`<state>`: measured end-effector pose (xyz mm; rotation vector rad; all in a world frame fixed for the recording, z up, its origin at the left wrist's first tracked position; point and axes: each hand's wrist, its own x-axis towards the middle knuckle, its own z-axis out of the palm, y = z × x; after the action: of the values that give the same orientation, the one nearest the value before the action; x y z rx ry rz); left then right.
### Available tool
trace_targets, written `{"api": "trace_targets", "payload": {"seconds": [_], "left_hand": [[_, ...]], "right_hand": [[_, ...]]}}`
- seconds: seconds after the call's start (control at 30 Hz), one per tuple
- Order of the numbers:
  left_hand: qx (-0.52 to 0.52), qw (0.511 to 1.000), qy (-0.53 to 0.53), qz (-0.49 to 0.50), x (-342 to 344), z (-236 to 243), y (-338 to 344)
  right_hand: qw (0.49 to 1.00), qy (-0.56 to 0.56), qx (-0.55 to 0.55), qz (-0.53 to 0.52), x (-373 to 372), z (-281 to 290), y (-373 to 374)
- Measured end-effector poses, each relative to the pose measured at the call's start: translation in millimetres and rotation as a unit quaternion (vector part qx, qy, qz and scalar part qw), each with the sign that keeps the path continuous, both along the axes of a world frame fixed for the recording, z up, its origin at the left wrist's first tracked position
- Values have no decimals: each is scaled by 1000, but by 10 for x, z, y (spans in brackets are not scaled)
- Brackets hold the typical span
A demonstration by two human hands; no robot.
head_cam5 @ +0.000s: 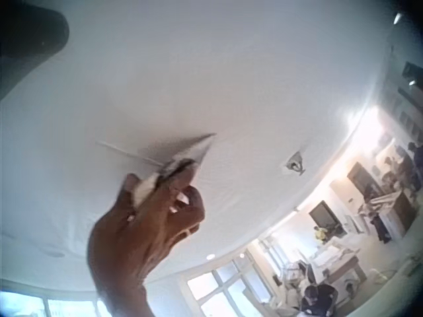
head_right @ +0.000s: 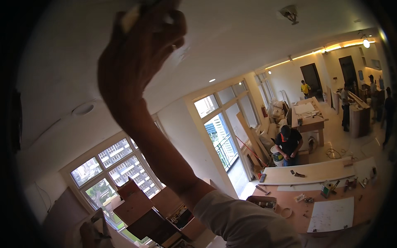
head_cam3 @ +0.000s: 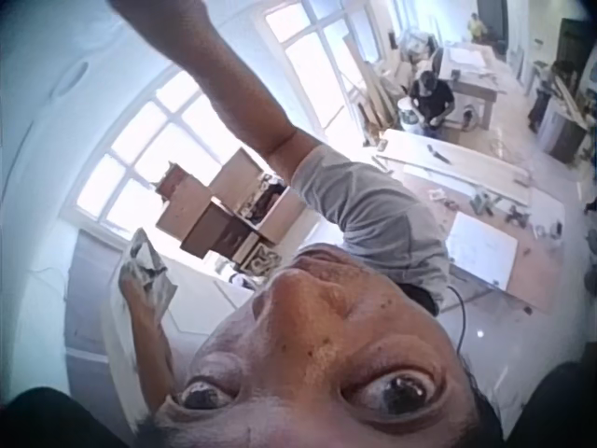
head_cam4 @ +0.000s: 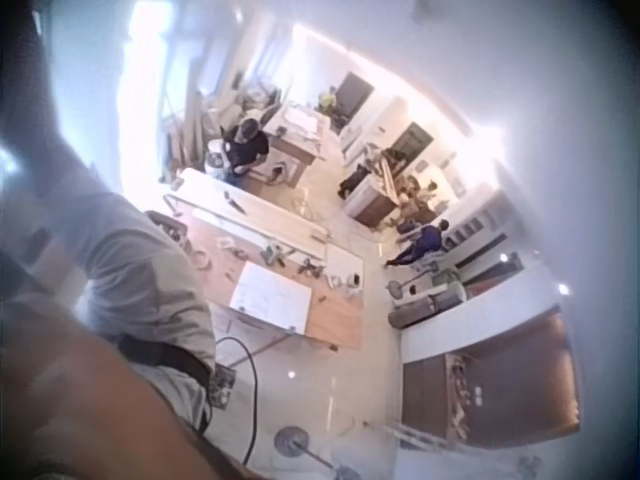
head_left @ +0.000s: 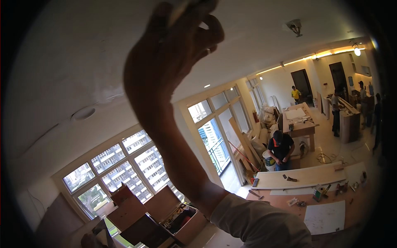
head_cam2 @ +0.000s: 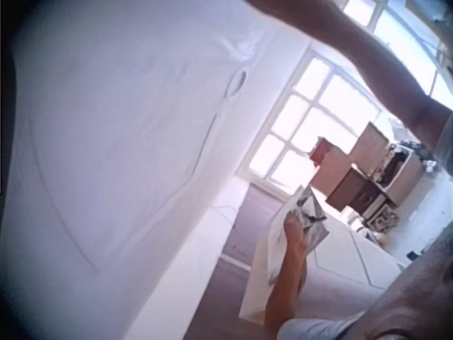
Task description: The person applies putty to a ceiling and a wall corner using a metal trowel, taking putty from a handheld board and smoothing it over the surfaces.
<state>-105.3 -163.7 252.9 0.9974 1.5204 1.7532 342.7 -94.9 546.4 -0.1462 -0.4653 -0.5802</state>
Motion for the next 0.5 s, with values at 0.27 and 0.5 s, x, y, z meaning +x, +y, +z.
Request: {"api": "trace_targets", "payload": {"seconds": [0.27,0.5], "left_hand": [[-3,999,36,-7,-84,-14,64],[9,999,35,-15,34,16,196]], "right_hand": [[984,-101,77,-126,-819,-204,-4],[992,-112,24,-46,303,-686,646]]}}
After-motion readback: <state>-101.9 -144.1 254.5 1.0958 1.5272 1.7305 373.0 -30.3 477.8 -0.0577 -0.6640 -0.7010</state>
